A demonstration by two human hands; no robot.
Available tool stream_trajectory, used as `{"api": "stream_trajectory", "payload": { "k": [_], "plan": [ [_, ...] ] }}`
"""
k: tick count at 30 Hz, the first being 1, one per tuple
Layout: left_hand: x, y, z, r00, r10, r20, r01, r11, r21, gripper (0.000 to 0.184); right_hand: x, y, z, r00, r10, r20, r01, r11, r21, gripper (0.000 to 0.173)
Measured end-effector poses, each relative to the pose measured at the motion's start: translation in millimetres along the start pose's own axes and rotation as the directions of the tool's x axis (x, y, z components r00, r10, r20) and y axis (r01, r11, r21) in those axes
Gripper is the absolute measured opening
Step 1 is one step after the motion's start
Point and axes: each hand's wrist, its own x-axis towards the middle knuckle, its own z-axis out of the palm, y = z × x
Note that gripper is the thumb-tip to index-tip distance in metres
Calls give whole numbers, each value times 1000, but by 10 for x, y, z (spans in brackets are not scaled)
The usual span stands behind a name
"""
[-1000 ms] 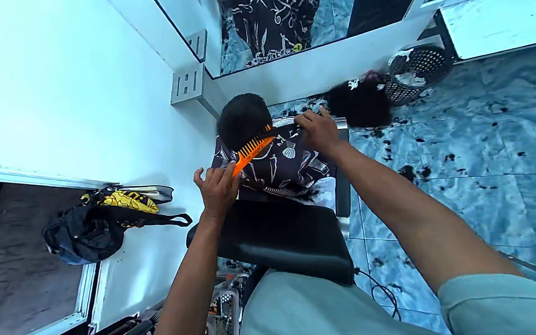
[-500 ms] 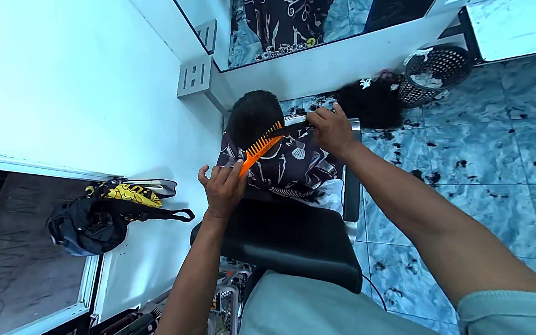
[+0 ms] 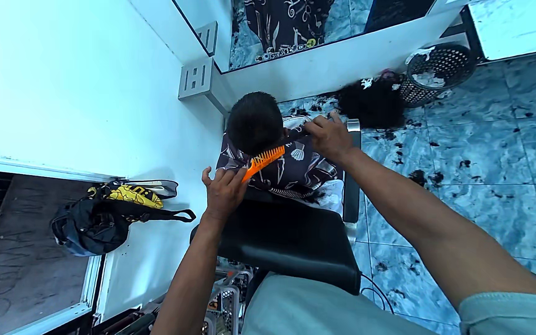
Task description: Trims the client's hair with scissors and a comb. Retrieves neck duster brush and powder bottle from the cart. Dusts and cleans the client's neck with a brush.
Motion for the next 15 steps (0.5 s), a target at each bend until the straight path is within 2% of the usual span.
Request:
{"api": "stream_trajectory", "payload": {
  "k": [6,7,9,10,12,13,15],
  "plan": [
    [191,5,-53,980,-80,-180,84,996,15,32,58,-37,-10,999,43,-14,-43,999,5,25],
    [234,6,-62,964,-157,-216,158,987,-12,32,49,-51,-33,996,80,-26,-79,996,36,25],
    [362,53,-121,895,-381,-232,348,921,-174,31,-24,-114,-136,969,246,-22,-239,956,167,34],
    [434,93,-155,874,-442,-200,381,880,-284,32,-73,-144,-200,934,357,-9,-342,903,262,37],
    [511,184,-187,909,-414,-57,349,827,-441,43,-188,-162,-243,851,526,-9,-455,745,488,44],
    [517,204,-143,932,-361,-11,310,816,-488,45,-252,-181,-271,824,566,-7,-447,658,606,48],
    [454,159,36,971,-241,11,216,849,-482,42,-404,-255,-322,803,594,-31,-319,474,821,50]
  ]
}}
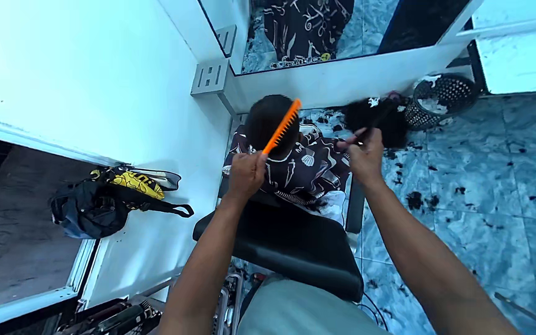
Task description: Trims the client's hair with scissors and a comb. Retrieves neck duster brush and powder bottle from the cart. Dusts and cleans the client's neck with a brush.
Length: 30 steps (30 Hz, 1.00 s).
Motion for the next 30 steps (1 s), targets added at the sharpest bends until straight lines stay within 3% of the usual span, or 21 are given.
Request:
{"api": "stream_trajectory", "payload": {
  "k": [2,4,6,9,11,14,18,21,23,24,27,30],
  "plan": [
    [-169,-187,28,993,82,79,-90,991,99,38,-202,-9,-77,1000,14,-21,-11,988,156,39],
    [-525,-293,-113,988,112,108,-124,985,119,36,-435,-84,-121,996,42,-77,-34,994,105,31],
    [-1078,-275,-385,997,73,10,-74,996,45,37,-714,-235,-148,996,38,-78,-39,999,-16,32],
    [-2242,-52,-861,955,-256,-150,249,966,-62,41,-1223,-693,78,990,26,138,-9,993,-120,46],
    [-3040,134,-1173,833,-513,-207,492,858,-144,39,-1537,-995,462,920,-2,391,39,996,-85,47],
    [-4139,455,-1465,641,-698,-321,642,716,-275,38,-2088,-1228,1187,689,-34,724,94,995,-43,44],
    [-5048,889,-1805,328,-794,-511,675,576,-462,36,-2941,-1354,2342,365,-15,931,383,914,-136,46],
    [-5520,1117,-2083,67,-674,-735,638,596,-488,35,-3488,-1487,3311,-29,-200,979,655,736,170,42],
    [-5820,1300,-2407,-85,-591,-802,683,552,-479,35,-3967,-1815,3911,-306,-239,922,711,586,388,37],
    [-5976,1405,-2582,-158,-560,-813,712,506,-487,34,-4229,-1973,4161,-408,-238,881,710,525,470,35],
    [-6437,1760,-3063,-333,-530,-780,784,304,-541,29,-5003,-2289,4684,-586,-182,790,697,384,606,30],
    [-6781,2095,-3295,-410,-511,-756,788,220,-576,28,-5548,-2442,4906,-658,-117,744,691,298,658,27]
  ]
}}
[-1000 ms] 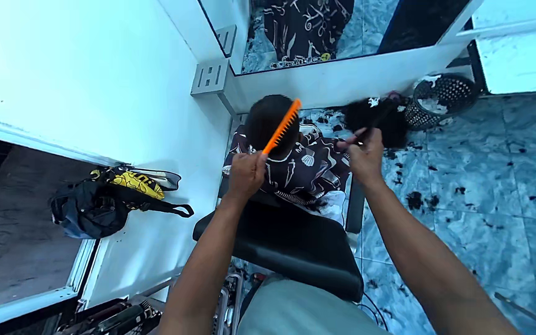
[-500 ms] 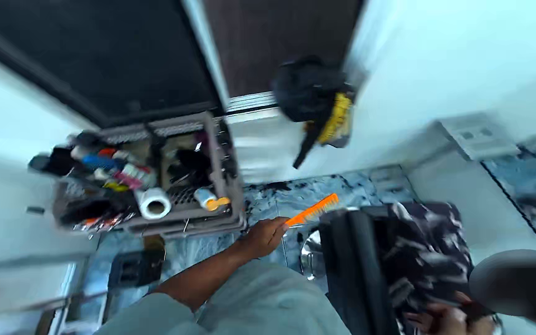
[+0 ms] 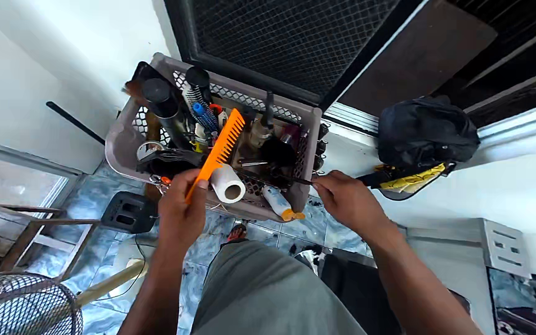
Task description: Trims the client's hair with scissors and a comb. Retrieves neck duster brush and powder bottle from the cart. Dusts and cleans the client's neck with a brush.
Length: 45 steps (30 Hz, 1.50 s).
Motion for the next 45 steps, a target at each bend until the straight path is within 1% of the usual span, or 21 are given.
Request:
{"api": "stream_trajectory", "payload": {
  "k": [4,6,8,11,15,17,19,22,24,26,28,30,33,35,36,38,40,41,43,44,45],
  "plan": [
    [-77,-9,-386,996,47,-72,-47,999,3,28,178,-363,-228,992,-122,27,124,987,-100,24],
    [-109,9,-453,993,89,-80,-88,996,22,28,198,-447,-284,983,-172,70,178,979,-101,24],
    [-104,30,-440,992,106,-75,-105,994,14,27,235,-448,-235,979,-174,104,182,980,-76,23],
    [-51,107,-318,998,55,-6,-55,998,21,28,269,-355,-88,996,-79,41,80,996,-29,22],
    [15,130,23,989,1,146,-18,993,116,34,207,-186,265,982,138,-127,-115,978,172,24],
    [34,106,212,984,3,180,-36,983,181,34,160,-152,375,968,216,-125,-181,952,247,25],
    [60,91,366,983,19,180,-60,972,227,34,132,-137,416,962,248,-118,-206,936,284,25],
    [100,148,425,981,48,187,-98,958,268,34,90,-157,444,952,273,-135,-216,918,332,25],
    [137,278,159,983,76,169,-120,958,262,28,57,-187,468,953,263,-153,-192,908,371,26],
    [180,432,-385,988,125,91,-140,973,185,25,25,-192,510,948,260,-182,-166,896,413,27],
    [219,490,-1018,979,201,-9,-199,973,115,29,-11,-194,555,940,288,-182,-169,859,484,26],
    [278,526,-1502,965,261,-28,-253,955,157,30,3,-244,638,927,309,-211,-159,836,525,25],
    [402,665,-1700,951,277,134,-303,920,247,21,56,-441,823,911,271,-310,-95,871,483,26],
    [519,596,-1726,933,248,262,-335,867,370,23,109,-562,996,923,202,-327,-42,899,435,28],
    [578,506,-1714,922,243,300,-357,832,424,26,127,-612,1092,947,168,-275,-32,898,438,31],
    [665,353,-1591,899,259,354,-416,761,498,28,166,-693,1233,993,93,-79,-42,867,497,38],
    [667,324,-1362,880,238,410,-446,708,547,26,202,-718,1246,997,-4,72,-37,834,551,40],
    [660,300,-1240,875,195,443,-440,700,562,22,213,-707,1204,997,-30,77,-17,831,555,39],
    [629,100,-1016,857,116,502,-432,693,577,18,228,-630,1053,1000,-26,-11,28,846,533,33],
    [602,-16,-934,855,89,511,-422,691,587,22,267,-563,954,998,-5,-63,36,863,504,31],
    [562,-85,-880,861,89,500,-416,688,594,32,336,-480,857,995,32,-89,11,895,445,29]
  ]
}}
